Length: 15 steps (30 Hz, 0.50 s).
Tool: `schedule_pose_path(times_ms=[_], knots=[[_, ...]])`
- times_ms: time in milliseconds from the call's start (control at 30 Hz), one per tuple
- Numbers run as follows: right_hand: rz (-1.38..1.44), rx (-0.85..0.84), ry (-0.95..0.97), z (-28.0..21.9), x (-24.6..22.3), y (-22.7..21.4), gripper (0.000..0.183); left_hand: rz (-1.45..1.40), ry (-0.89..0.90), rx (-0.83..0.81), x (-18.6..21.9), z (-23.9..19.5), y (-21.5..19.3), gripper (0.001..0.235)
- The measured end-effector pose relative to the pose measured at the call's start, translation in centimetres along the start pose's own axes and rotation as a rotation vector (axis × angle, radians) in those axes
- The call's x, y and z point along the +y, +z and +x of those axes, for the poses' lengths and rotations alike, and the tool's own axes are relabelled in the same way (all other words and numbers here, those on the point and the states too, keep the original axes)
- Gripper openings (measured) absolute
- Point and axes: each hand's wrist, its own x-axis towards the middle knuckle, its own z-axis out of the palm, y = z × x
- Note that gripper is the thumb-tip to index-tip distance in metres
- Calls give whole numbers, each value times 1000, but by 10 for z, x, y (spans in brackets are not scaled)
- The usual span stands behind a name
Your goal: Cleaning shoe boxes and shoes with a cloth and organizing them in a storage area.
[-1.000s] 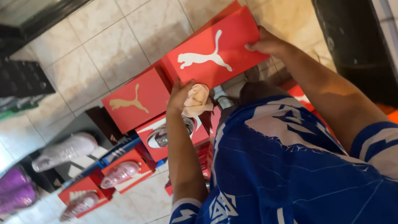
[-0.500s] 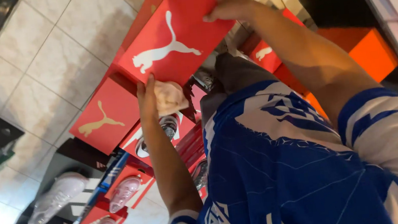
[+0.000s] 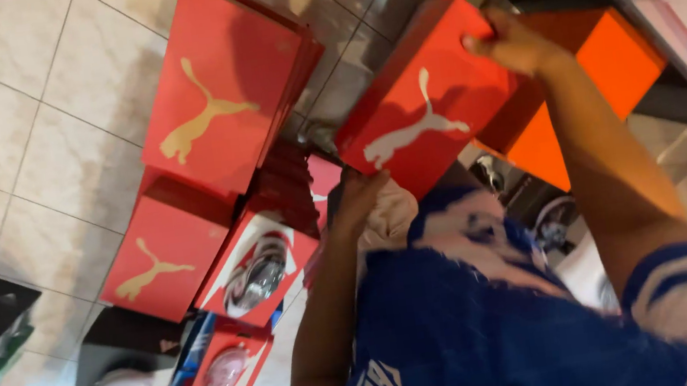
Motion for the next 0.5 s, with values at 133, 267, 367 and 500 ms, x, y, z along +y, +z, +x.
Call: schedule_pose_path(times_ms=[133,267,367,500], knots=[[-153,45,46,71,77,-9,56,133,97,4,-96,120,9,56],[-272,15,151,158,171,-25,70,136,-31,-53,-105,176,28,74],[-181,99,123,207,225,-35,49,134,176,26,-163,238,54,85],[-340,63,-53,256,282,-60,35,168,-14,187,-210,282,87,74]])
